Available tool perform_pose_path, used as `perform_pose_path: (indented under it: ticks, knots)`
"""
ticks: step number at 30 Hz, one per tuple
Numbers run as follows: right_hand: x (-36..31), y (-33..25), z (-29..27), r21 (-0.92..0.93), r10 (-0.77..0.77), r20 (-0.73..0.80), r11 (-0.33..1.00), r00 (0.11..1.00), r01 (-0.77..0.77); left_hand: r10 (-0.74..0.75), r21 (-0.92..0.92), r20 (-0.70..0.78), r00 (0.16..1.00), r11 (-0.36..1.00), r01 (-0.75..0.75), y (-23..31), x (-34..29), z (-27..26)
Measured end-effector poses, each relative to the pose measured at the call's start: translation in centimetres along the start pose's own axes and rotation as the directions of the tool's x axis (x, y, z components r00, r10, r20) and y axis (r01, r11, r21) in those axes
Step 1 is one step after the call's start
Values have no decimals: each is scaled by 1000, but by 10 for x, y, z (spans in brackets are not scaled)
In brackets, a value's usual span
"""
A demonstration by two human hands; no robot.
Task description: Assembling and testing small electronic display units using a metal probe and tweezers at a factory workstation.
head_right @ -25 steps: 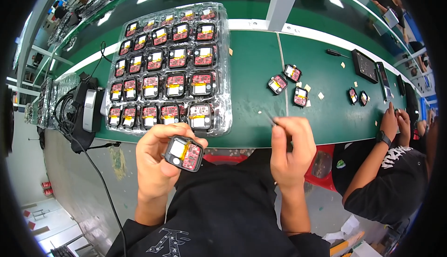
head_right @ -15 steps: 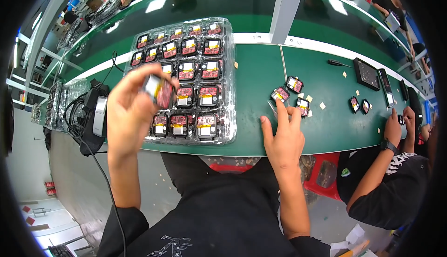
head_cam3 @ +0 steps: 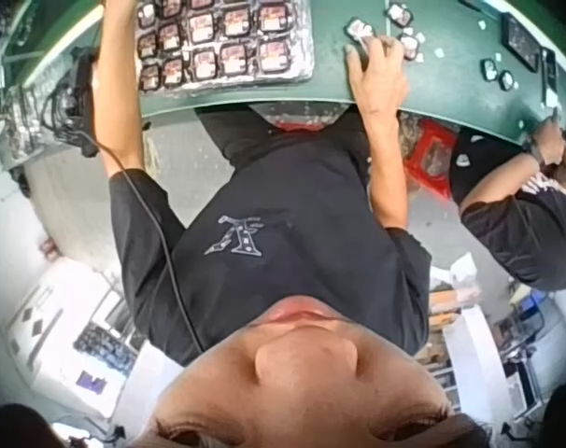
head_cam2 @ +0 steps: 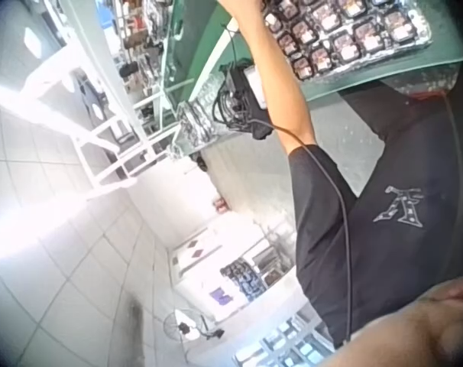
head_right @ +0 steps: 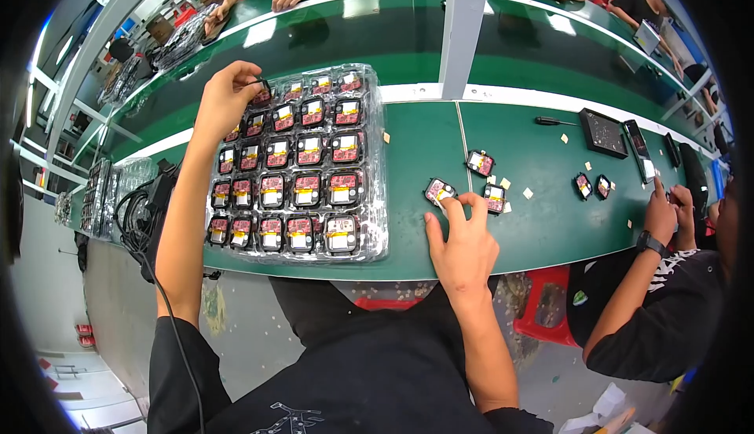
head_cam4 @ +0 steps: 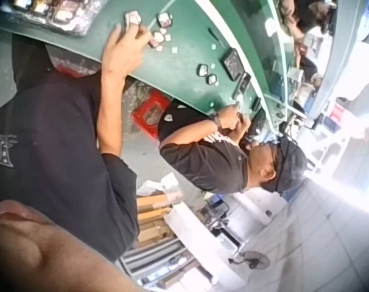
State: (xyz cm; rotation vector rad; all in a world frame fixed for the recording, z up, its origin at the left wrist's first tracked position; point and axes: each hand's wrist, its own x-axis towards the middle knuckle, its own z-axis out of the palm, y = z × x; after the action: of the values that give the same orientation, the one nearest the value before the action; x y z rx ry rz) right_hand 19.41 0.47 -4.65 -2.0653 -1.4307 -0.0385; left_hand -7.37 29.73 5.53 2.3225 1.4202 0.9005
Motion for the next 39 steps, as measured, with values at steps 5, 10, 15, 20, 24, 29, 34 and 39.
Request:
perform_pose_path:
  ticks: [5, 10, 15, 20, 24, 29, 34, 39]
  knots:
    - [0, -2, -1, 18, 67, 34, 998, 997, -67, -21, 155, 104, 994, 988, 4, -4, -2, 3]
    - [1, -1, -1, 34, 0, -15, 999, 1000, 0, 235, 348, 91, 968, 903, -252, -19, -8, 10]
    - [-1, 3, 0, 85, -29, -9, 996, 1000, 30, 339, 386, 13, 941, 866, -317, 22, -29, 0]
    - [-5, 4, -15, 475, -39, -83, 877, 996, 74, 392, -55, 25, 920, 919, -391, 107, -83, -12]
    - [-16, -4, -43, 649, -216, -96, 726, 972, 226, 395, -418, 213, 894, 863, -282, 146, -150, -11]
    - [-19, -28, -76, 783, -531, -126, 466, 838, 413, 173, -808, 408, 896, 525, 267, 162, -209, 1]
    - [-22, -31, -95, 766, -590, 166, 582, 790, 273, 316, -690, 722, 615, 272, 671, 144, -233, 17]
    - [-26, -35, -91, 744, -587, 206, 614, 783, 265, 295, -624, 705, 645, -173, 762, 140, -257, 32]
